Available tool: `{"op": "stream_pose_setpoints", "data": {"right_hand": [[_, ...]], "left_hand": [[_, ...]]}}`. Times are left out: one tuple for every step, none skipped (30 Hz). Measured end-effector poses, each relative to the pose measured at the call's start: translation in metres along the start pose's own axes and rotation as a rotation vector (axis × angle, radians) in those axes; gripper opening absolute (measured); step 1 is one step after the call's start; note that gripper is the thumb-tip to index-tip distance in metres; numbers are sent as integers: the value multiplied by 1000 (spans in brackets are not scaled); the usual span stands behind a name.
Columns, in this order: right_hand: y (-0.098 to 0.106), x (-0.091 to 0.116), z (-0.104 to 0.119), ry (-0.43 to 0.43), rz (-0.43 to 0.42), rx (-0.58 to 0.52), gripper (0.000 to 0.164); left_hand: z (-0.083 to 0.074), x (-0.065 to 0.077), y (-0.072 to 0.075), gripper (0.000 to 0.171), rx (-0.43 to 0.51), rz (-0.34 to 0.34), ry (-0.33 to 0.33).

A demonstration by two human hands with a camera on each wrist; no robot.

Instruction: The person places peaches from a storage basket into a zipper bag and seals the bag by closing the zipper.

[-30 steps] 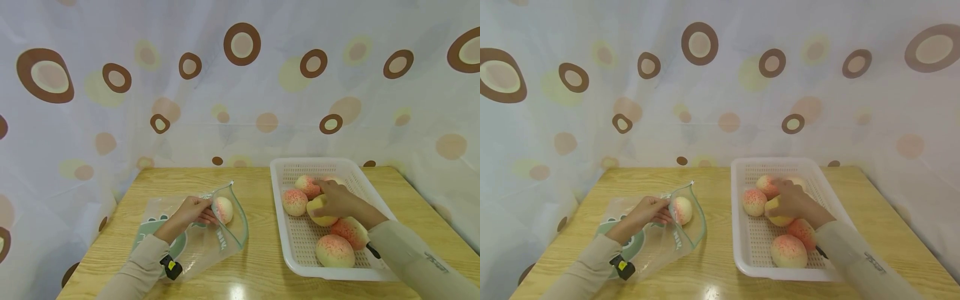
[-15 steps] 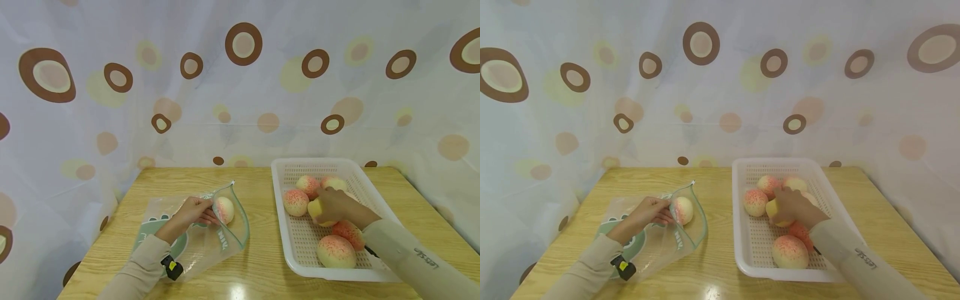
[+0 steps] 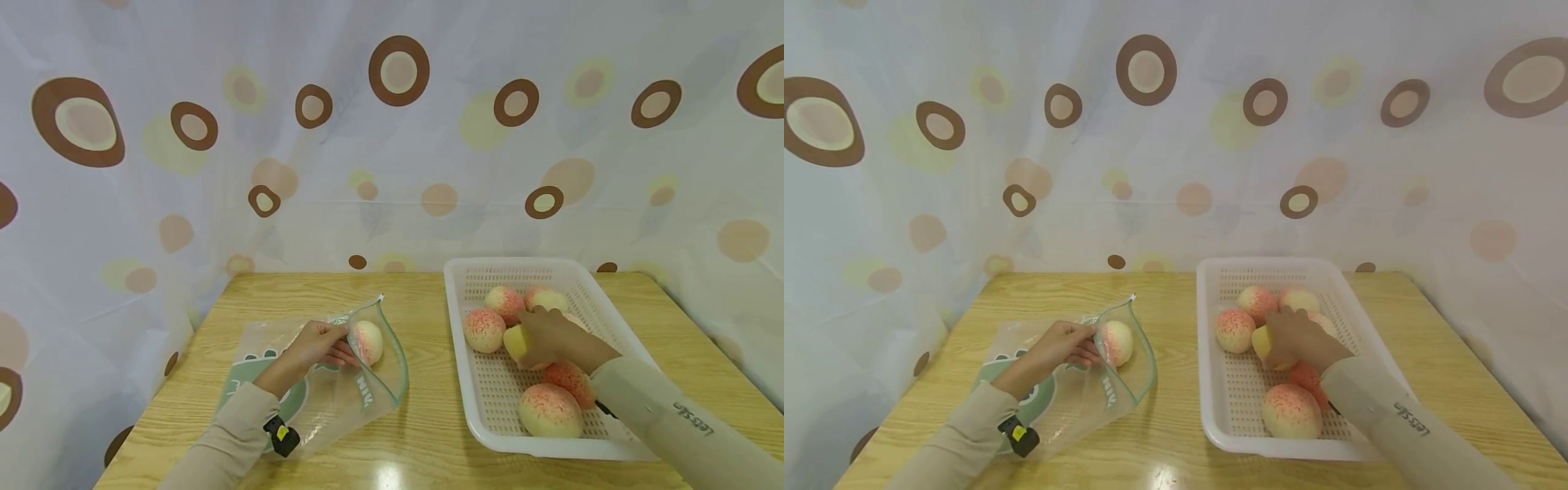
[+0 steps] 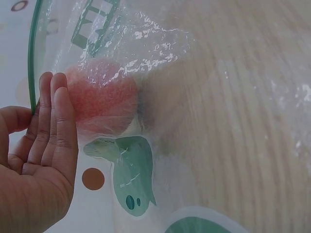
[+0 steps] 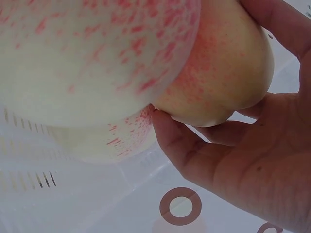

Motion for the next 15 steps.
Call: {"op": "stream_pose_setpoints", "data": {"right_hand": [[0,0,0,-1,-1,1,70],[0,0,0,-1,-2,3,68],[0,0,0,0,-4,6,66],[0,0,0,0,-6,10,65],[0,1,0,1,-8,13,65],[0,1,0,0,-9,15,64],[0,1,0,2,-11,20,64],[1,2,0,4,-11,19,66],[1,2,0,4,-12,20,67],[2,2,-1,7,-13,21,68],[4,2,-1,12,-14,23,68],[5,2,-1,19,-20,24,66],[7,2,0,32,-28,24,65],[9,2,0,46,-37,25,64],[11,2,1,59,-47,27,63]], "left_hand": [[0,0,0,41,-1,0,0],[1,-1,-1,41,-3,0,0],[1,-1,-1,41,-6,0,2],[1,-2,-1,40,-9,0,2],[2,-2,-1,40,-11,-2,3],[2,-3,-2,39,-12,-2,5],[2,-3,-2,39,-14,-2,8],[3,-4,-3,39,-14,-1,9],[3,-4,-3,39,-14,0,10],[3,-4,-3,39,-15,1,9],[3,-4,-3,39,-17,2,9],[3,-4,-3,39,-20,2,8],[3,-4,-2,39,-24,0,6],[2,-4,-2,39,-25,-2,2],[2,-3,-1,39,-24,-5,2]]}}
Point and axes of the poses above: each hand's wrist, its own x-axis away from the middle knuckle, its own y-axis out of the back of the hand, z = x × y, the point moved 8 cm from there along -x, towards the middle knuckle, and after that the axes turned 2 degrees about y, right-handed, at the moved point
